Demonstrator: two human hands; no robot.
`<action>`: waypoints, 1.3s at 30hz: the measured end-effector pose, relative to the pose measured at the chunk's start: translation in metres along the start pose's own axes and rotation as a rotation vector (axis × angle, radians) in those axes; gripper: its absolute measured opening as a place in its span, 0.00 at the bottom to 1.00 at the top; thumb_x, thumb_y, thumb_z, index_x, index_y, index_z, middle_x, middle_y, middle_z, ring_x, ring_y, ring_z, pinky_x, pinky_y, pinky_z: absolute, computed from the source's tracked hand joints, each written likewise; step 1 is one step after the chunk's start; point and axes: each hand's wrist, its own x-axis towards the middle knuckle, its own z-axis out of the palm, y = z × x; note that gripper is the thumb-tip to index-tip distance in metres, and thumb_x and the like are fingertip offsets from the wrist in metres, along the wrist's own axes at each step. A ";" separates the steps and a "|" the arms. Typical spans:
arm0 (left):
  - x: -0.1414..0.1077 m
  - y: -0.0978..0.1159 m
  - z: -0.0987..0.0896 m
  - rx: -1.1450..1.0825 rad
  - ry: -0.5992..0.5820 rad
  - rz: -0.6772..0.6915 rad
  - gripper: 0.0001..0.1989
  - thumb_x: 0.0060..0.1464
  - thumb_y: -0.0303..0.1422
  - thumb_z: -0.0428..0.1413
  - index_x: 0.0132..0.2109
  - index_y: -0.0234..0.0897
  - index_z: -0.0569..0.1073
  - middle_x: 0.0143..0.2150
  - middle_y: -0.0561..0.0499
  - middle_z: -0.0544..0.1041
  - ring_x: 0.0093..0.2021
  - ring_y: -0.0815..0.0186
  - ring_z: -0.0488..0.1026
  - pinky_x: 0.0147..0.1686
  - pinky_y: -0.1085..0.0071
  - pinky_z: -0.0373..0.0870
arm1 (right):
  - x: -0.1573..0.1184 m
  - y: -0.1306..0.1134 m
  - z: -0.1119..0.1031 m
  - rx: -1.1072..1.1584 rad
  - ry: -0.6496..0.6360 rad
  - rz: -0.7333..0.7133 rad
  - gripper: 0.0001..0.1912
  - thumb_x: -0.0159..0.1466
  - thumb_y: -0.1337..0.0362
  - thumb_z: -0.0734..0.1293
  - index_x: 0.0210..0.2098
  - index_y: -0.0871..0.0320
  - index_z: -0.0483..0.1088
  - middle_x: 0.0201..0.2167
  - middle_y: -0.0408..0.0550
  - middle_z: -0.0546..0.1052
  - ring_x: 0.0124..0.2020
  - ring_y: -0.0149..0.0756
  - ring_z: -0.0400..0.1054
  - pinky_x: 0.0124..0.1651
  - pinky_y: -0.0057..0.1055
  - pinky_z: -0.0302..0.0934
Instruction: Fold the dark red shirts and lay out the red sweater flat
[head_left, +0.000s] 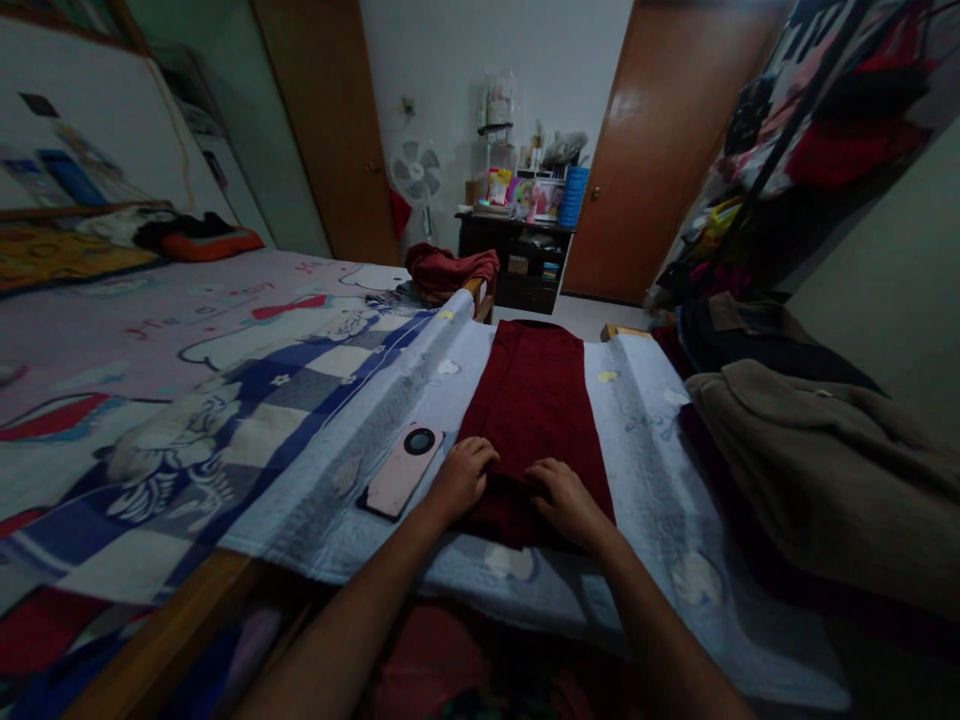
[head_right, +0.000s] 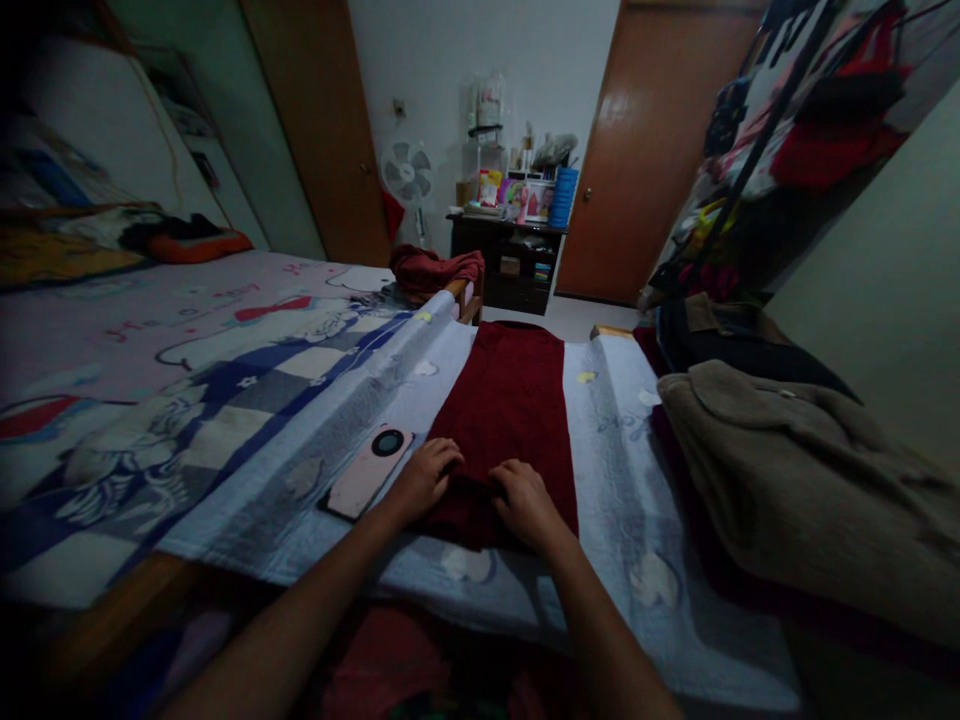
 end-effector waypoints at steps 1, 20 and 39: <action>-0.002 0.000 -0.001 -0.005 0.005 0.010 0.17 0.49 0.18 0.50 0.43 0.40 0.74 0.48 0.48 0.73 0.53 0.60 0.67 0.56 0.59 0.64 | 0.000 0.000 0.001 -0.008 0.010 -0.004 0.20 0.58 0.73 0.62 0.49 0.57 0.72 0.51 0.52 0.72 0.52 0.40 0.64 0.56 0.35 0.56; 0.003 0.022 0.017 0.094 -0.088 0.006 0.17 0.62 0.35 0.49 0.55 0.38 0.70 0.65 0.47 0.65 0.68 0.60 0.53 0.66 0.57 0.49 | 0.051 0.024 -0.014 -0.050 0.166 0.003 0.19 0.67 0.65 0.55 0.53 0.64 0.69 0.57 0.58 0.70 0.61 0.39 0.60 0.63 0.37 0.51; 0.080 0.013 0.014 0.121 -0.152 -0.074 0.15 0.63 0.32 0.43 0.47 0.37 0.74 0.46 0.45 0.77 0.47 0.62 0.73 0.52 0.64 0.67 | 0.112 0.077 0.018 -0.364 0.042 0.240 0.34 0.68 0.47 0.54 0.68 0.55 0.50 0.71 0.53 0.45 0.71 0.50 0.34 0.66 0.51 0.36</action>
